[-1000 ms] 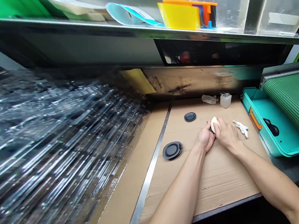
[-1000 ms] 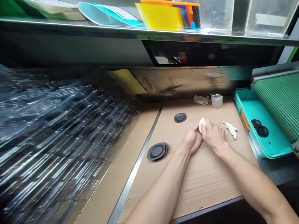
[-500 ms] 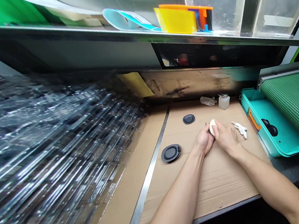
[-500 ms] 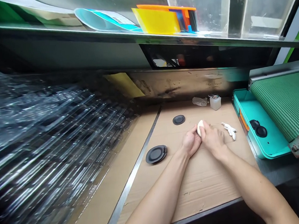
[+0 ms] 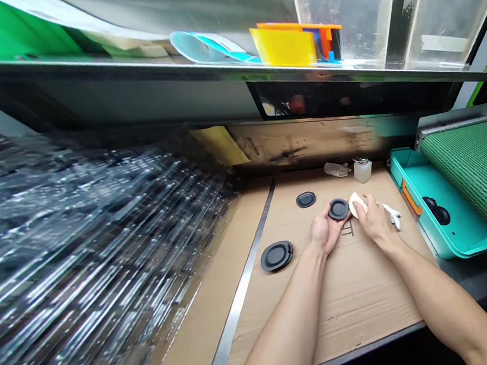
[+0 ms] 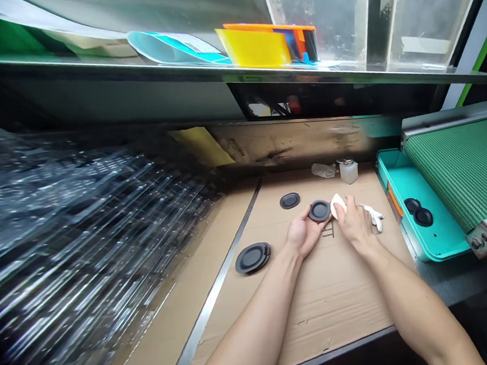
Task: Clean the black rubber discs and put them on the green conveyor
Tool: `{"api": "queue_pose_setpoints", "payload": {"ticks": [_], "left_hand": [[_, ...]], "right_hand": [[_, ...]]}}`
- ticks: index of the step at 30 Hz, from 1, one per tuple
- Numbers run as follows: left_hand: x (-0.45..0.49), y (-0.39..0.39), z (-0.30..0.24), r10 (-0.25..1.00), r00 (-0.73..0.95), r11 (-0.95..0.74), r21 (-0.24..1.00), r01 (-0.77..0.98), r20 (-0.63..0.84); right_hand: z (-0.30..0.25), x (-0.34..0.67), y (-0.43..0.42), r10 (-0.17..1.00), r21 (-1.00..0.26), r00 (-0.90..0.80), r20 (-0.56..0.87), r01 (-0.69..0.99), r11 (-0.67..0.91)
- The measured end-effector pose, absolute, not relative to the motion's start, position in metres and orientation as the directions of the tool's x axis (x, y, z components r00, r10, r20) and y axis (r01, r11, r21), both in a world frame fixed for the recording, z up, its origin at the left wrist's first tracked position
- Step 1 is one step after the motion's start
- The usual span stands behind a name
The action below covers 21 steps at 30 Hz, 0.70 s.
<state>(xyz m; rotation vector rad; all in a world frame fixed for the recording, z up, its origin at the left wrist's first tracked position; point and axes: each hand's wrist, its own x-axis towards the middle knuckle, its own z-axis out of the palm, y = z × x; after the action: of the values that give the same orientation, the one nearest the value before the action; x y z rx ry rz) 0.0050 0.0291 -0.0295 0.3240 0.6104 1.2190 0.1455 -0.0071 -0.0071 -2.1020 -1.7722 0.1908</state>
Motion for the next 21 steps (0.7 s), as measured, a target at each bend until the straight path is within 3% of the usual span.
{"api": "queue_pose_setpoints", "payload": {"ticks": [3, 6, 9, 11, 15, 18, 21], "left_hand": [[-0.007, 0.033, -0.025, 0.957, 0.168, 0.271, 0.521, -0.810, -0.237], [-0.016, 0.032, -0.020, 0.956, 0.190, 0.276, 0.475, -0.835, -0.223], [-0.017, 0.028, -0.015, 0.942, 0.254, 0.327, 0.433, -0.840, -0.218], [-0.015, 0.025, -0.011, 0.929, 0.295, 0.362, 0.393, -0.845, -0.222], [-0.009, 0.020, -0.003, 0.902, 0.353, 0.422, 0.335, -0.842, -0.250], [-0.006, 0.018, 0.000, 0.868, 0.400, 0.486, 0.347, -0.802, -0.293], [0.000, 0.014, -0.002, 0.841, 0.429, 0.539, 0.437, -0.720, -0.331]], "right_hand": [[-0.001, 0.151, -0.010, 0.988, -0.347, 0.100, 0.119, 0.936, -0.053], [0.004, 0.156, -0.015, 0.973, -0.216, 0.033, 0.228, 0.976, 0.018], [0.009, 0.171, -0.015, 0.947, -0.088, 0.102, 0.304, 0.993, -0.079], [0.011, 0.185, -0.012, 0.952, -0.054, 0.168, 0.256, 0.986, -0.159], [0.009, 0.200, 0.000, 0.978, -0.206, 0.141, 0.154, 0.973, -0.108], [0.004, 0.195, 0.005, 0.949, -0.408, 0.021, 0.316, 0.906, 0.116], [0.001, 0.185, 0.004, 0.905, -0.533, -0.045, 0.424, 0.795, 0.290]]}}
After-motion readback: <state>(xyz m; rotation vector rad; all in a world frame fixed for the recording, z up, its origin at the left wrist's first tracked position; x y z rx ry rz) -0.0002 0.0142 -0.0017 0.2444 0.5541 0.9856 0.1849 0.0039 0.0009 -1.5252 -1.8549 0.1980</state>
